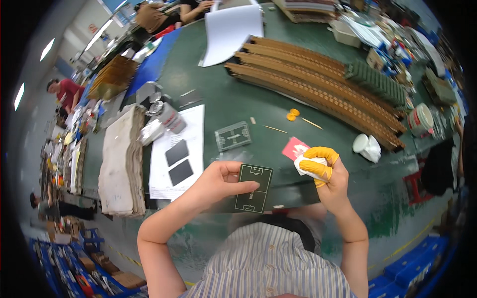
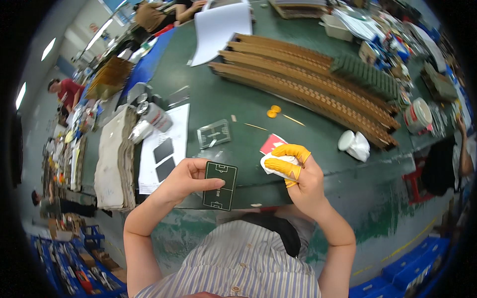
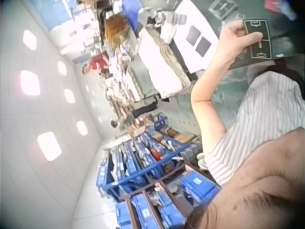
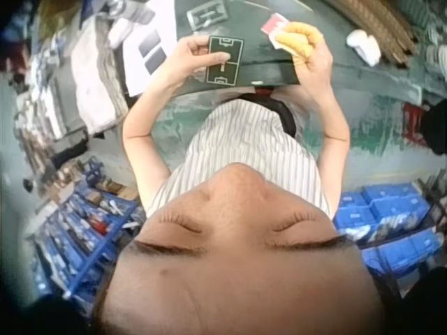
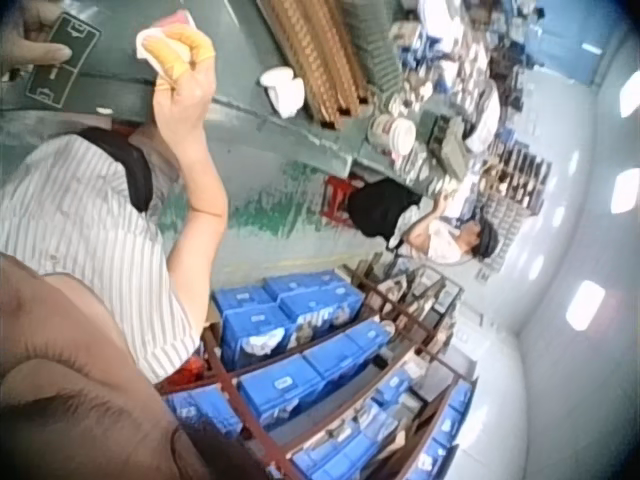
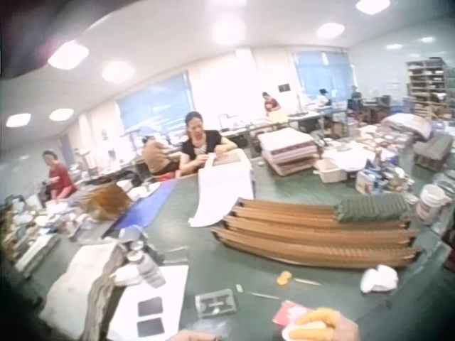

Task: The person wipes a small rectangular card with a white cloth, flipping it over to clean both sides. The person then places the cleaned card into a clear plastic sleeve and sets it on the table.

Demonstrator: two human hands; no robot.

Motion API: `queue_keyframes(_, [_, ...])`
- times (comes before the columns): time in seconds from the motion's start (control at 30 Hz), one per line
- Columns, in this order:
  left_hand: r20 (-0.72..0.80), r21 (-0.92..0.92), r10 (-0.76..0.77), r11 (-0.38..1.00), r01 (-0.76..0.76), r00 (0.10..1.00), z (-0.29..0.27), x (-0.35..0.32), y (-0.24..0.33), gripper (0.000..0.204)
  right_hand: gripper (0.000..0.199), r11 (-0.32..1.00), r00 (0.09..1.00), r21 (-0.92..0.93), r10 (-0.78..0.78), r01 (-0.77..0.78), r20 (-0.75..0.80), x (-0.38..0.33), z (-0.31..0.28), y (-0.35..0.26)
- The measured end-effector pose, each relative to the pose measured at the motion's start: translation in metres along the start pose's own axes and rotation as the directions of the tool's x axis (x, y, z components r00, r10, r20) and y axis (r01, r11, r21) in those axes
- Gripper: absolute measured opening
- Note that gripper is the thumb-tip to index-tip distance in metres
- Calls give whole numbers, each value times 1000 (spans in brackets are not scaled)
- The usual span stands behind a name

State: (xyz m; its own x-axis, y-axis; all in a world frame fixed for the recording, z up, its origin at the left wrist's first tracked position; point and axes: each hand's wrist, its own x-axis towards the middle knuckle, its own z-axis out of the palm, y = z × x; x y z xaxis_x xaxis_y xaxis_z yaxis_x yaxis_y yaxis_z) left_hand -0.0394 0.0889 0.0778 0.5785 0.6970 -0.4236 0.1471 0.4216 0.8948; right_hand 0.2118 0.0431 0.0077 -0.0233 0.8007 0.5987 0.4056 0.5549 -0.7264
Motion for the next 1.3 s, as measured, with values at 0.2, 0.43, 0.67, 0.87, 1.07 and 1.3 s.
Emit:
queue_keyframes(0.2, [-200,-5,94,995,-97,975,-63,-49,-19,28,41,925,909,-119,-320,361,267,90,70,-16])
queue_keyframes(0.43, [-347,-198,81,967,-158,934,-114,-95,-71,26,29,720,753,-247,-560,649,346,176,207,-25])
queue_keyframes(0.67, [-431,-257,116,935,-245,895,-133,-118,-91,24,21,654,754,-376,-576,657,315,225,281,-18])
queue_keyframes(0.87, [-422,-326,77,917,-231,903,-149,-118,-99,21,23,641,743,-378,-548,668,385,228,294,-16])
queue_keyframes(1.07, [-333,-360,61,914,-186,941,-149,-105,-103,26,25,743,808,-343,-447,574,383,215,278,-23])
queue_keyframes(1.3, [-175,-322,101,934,-154,979,-137,-81,-92,21,34,770,727,-188,-448,609,520,117,161,-52])
